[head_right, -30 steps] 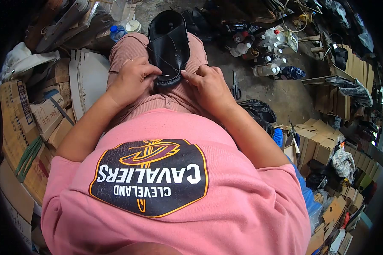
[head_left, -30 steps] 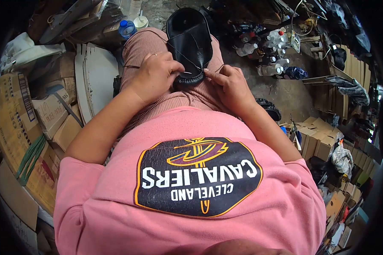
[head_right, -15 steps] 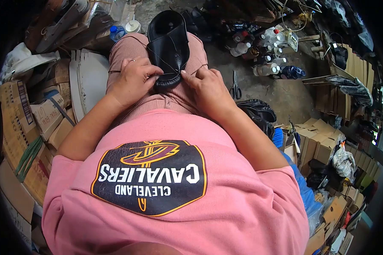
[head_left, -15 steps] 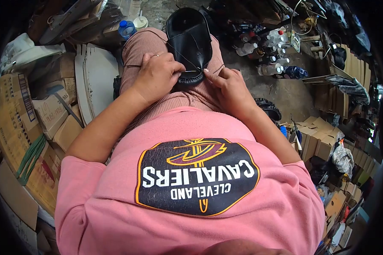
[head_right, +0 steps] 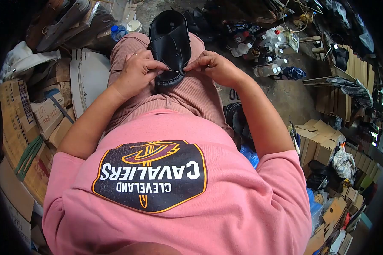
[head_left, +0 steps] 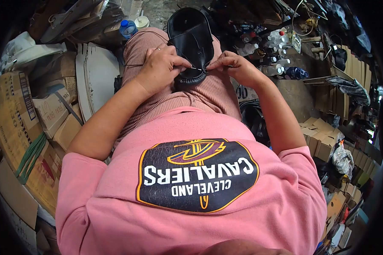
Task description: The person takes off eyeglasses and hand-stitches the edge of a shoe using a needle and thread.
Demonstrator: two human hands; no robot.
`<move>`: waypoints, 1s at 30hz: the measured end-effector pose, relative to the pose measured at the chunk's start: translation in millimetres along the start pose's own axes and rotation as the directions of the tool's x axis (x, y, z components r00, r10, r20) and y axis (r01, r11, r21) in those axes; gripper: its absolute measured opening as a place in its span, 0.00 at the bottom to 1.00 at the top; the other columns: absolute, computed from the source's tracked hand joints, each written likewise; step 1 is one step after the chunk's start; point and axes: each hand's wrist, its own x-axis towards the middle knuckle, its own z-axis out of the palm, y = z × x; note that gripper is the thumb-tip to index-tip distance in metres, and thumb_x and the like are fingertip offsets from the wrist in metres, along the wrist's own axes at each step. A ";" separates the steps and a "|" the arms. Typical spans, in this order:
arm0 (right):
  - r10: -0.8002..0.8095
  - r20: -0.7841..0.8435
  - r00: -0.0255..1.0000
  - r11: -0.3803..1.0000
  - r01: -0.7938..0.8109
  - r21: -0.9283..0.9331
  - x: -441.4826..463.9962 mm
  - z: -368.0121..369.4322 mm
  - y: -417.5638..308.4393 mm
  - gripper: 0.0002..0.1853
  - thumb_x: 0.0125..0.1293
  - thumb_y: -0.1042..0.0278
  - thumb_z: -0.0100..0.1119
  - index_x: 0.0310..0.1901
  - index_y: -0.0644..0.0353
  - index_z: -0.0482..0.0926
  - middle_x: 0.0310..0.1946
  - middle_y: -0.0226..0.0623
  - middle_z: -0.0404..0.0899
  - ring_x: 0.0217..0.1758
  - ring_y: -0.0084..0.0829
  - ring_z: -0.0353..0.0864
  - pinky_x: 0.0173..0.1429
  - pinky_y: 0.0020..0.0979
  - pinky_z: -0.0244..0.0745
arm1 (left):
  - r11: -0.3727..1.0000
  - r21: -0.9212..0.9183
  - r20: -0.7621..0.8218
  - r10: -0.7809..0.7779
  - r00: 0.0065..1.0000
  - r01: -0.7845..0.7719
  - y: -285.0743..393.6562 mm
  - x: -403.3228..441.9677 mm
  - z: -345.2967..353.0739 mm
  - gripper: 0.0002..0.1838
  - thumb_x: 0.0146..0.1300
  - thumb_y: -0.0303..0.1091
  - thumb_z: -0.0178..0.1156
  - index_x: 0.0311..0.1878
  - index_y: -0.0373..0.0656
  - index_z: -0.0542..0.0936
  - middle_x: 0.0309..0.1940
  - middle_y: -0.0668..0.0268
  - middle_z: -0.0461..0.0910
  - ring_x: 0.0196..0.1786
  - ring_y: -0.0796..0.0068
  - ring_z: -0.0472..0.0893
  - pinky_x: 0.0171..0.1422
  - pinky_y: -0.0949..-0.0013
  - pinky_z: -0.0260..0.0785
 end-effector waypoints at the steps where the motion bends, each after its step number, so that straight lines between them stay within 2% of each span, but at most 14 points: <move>1: -0.003 0.000 1.000 1.000 0.003 -0.016 1.3 -0.4 2.5 0.21 0.55 0.88 0.50 0.45 0.55 0.85 0.37 0.28 0.72 0.47 0.25 0.73 0.57 0.23 0.66 | 1.000 0.010 -0.002 0.002 1.000 -0.002 0.0 0.0 0.3 0.08 0.53 0.33 0.64 0.36 0.59 0.86 0.29 0.70 0.73 0.43 0.69 0.74 0.53 0.60 0.58; 5: -0.026 -0.010 1.000 0.999 0.025 -0.047 3.0 -1.0 5.8 0.19 0.59 0.86 0.52 0.45 0.52 0.86 0.38 0.32 0.73 0.45 0.28 0.74 0.55 0.24 0.69 | 1.000 0.014 0.016 -0.011 1.000 0.011 1.2 0.2 -1.1 0.08 0.54 0.33 0.64 0.36 0.59 0.87 0.29 0.71 0.73 0.44 0.69 0.74 0.54 0.60 0.58; 9: -0.040 -0.010 0.999 0.998 0.039 -0.049 3.0 -0.4 7.0 0.19 0.59 0.85 0.52 0.45 0.51 0.86 0.37 0.31 0.73 0.44 0.27 0.74 0.55 0.24 0.69 | 0.999 -0.002 -0.036 0.038 0.999 -0.038 1.7 -1.4 2.0 0.09 0.52 0.30 0.64 0.37 0.55 0.86 0.25 0.71 0.72 0.39 0.70 0.73 0.51 0.63 0.56; 11: 0.045 0.021 0.999 0.998 -0.046 0.049 0.2 0.0 1.2 0.19 0.58 0.85 0.53 0.46 0.55 0.85 0.38 0.28 0.73 0.48 0.25 0.72 0.58 0.23 0.66 | 0.999 -0.006 -0.037 0.039 0.999 -0.040 3.5 -1.8 2.5 0.09 0.52 0.30 0.64 0.37 0.55 0.87 0.25 0.71 0.72 0.39 0.70 0.73 0.51 0.64 0.56; 15: 0.048 0.048 0.998 0.995 -0.052 0.080 1.6 0.1 9.0 0.20 0.57 0.86 0.52 0.47 0.55 0.85 0.38 0.28 0.73 0.48 0.24 0.72 0.58 0.22 0.65 | 0.997 -0.057 -0.011 0.043 0.999 -0.044 6.9 2.2 5.8 0.08 0.51 0.30 0.65 0.36 0.53 0.86 0.24 0.71 0.74 0.38 0.71 0.74 0.51 0.64 0.56; 17: 0.004 0.055 0.998 0.997 -0.008 0.078 4.4 -0.4 12.9 0.21 0.58 0.85 0.53 0.48 0.50 0.85 0.38 0.30 0.75 0.43 0.25 0.74 0.53 0.23 0.69 | 0.996 -0.064 -0.003 0.054 0.999 -0.054 2.8 10.0 7.1 0.08 0.51 0.30 0.65 0.35 0.52 0.86 0.25 0.70 0.74 0.37 0.70 0.74 0.51 0.63 0.56; 20: 0.008 0.056 0.998 0.997 -0.012 0.075 5.6 -1.2 9.9 0.20 0.58 0.84 0.54 0.48 0.50 0.85 0.36 0.30 0.75 0.43 0.25 0.74 0.52 0.23 0.70 | 0.978 -0.205 0.165 0.081 0.983 -0.046 -1.9 27.7 1.7 0.06 0.52 0.33 0.64 0.33 0.53 0.86 0.29 0.71 0.76 0.44 0.70 0.75 0.55 0.60 0.56; 21: 0.005 0.056 0.998 0.997 -0.009 0.073 4.8 -2.1 8.2 0.20 0.58 0.84 0.54 0.48 0.50 0.85 0.36 0.30 0.75 0.43 0.25 0.74 0.52 0.23 0.70 | 0.978 -0.203 0.162 0.081 0.983 -0.047 2.0 27.6 -2.1 0.06 0.52 0.33 0.64 0.33 0.53 0.86 0.29 0.71 0.76 0.44 0.70 0.75 0.55 0.60 0.56; 23: -0.018 0.034 0.999 0.997 0.021 -0.078 -0.8 -1.1 4.7 0.19 0.58 0.83 0.57 0.48 0.50 0.84 0.33 0.29 0.75 0.40 0.25 0.74 0.50 0.24 0.71 | 0.981 0.007 0.055 0.191 0.980 -0.192 13.7 19.5 -8.8 0.06 0.51 0.32 0.65 0.34 0.53 0.86 0.28 0.71 0.75 0.44 0.69 0.75 0.55 0.60 0.56; 25: -0.001 -0.020 1.000 0.998 -0.001 -0.058 -7.6 6.4 1.3 0.19 0.57 0.83 0.58 0.48 0.52 0.84 0.34 0.27 0.76 0.41 0.22 0.75 0.51 0.22 0.70 | 0.989 0.033 0.061 0.140 0.988 -0.142 18.8 8.1 -10.2 0.07 0.51 0.32 0.65 0.35 0.53 0.86 0.28 0.72 0.77 0.44 0.70 0.75 0.55 0.60 0.56; 27: 0.021 -0.073 0.997 0.999 -0.023 -0.033 -9.1 14.9 1.8 0.19 0.56 0.84 0.60 0.48 0.54 0.84 0.34 0.25 0.77 0.42 0.19 0.75 0.53 0.21 0.70 | 0.998 -0.056 0.020 -0.038 0.999 0.039 18.8 -1.3 -7.0 0.10 0.50 0.30 0.66 0.38 0.51 0.85 0.28 0.71 0.79 0.42 0.70 0.76 0.54 0.61 0.57; 28: 0.030 -0.111 0.993 0.996 -0.020 0.087 -8.5 19.1 3.5 0.17 0.57 0.82 0.61 0.48 0.55 0.84 0.36 0.25 0.79 0.42 0.18 0.76 0.52 0.20 0.71 | 0.989 -0.061 0.070 -0.131 0.989 0.136 19.2 -2.0 -5.5 0.10 0.51 0.31 0.65 0.39 0.51 0.85 0.31 0.72 0.82 0.44 0.72 0.76 0.55 0.62 0.56; 29: 0.046 -0.147 0.988 0.979 -0.016 0.205 -8.7 22.7 5.0 0.16 0.58 0.81 0.63 0.48 0.56 0.83 0.37 0.25 0.80 0.42 0.16 0.77 0.52 0.20 0.72 | 0.989 -0.062 0.072 -0.130 0.989 0.134 19.4 -1.6 -2.1 0.10 0.51 0.31 0.65 0.39 0.51 0.85 0.31 0.72 0.82 0.44 0.72 0.76 0.55 0.62 0.56; 30: 0.050 -0.148 0.988 0.978 -0.019 0.205 -8.4 24.4 5.8 0.16 0.58 0.81 0.63 0.48 0.56 0.83 0.37 0.25 0.80 0.42 0.16 0.77 0.52 0.20 0.72 | 0.985 -0.062 0.051 -0.159 0.986 0.162 18.8 -1.0 3.4 0.10 0.51 0.31 0.65 0.39 0.50 0.85 0.30 0.72 0.82 0.43 0.73 0.77 0.56 0.63 0.55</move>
